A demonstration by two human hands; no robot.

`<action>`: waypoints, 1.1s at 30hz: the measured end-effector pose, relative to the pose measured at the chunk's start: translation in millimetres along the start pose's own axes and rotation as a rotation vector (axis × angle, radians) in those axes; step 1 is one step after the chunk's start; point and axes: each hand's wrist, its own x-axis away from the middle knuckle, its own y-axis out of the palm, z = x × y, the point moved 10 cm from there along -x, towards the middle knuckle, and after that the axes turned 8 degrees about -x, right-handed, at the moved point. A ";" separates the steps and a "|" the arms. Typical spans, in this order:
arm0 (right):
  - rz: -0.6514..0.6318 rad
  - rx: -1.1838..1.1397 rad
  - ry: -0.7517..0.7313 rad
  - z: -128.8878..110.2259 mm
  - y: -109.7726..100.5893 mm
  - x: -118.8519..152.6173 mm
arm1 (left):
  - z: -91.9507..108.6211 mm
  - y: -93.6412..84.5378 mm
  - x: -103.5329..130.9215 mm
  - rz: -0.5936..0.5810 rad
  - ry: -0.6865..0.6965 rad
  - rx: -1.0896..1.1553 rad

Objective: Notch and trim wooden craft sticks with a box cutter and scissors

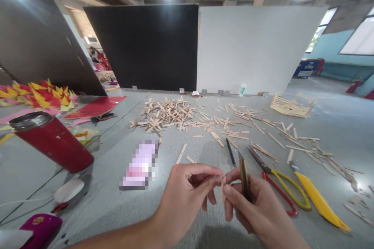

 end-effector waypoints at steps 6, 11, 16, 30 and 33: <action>-0.117 0.064 -0.050 -1.9 12.9 4.6 | 16.1 -3.0 1.7 -0.002 0.117 -0.115; -0.075 0.014 -0.092 -8.5 12.0 13.5 | 11.0 9.6 3.3 -0.169 0.083 -0.009; -0.086 0.008 -0.059 -6.5 11.7 19.7 | 16.1 4.9 6.6 -0.144 0.095 0.026; -0.053 0.016 -0.093 -2.3 11.6 20.2 | 22.8 -0.3 8.9 -0.082 0.218 -0.004; -0.030 0.044 -0.106 -2.6 9.2 18.7 | 20.8 0.4 7.7 -0.053 0.208 -0.048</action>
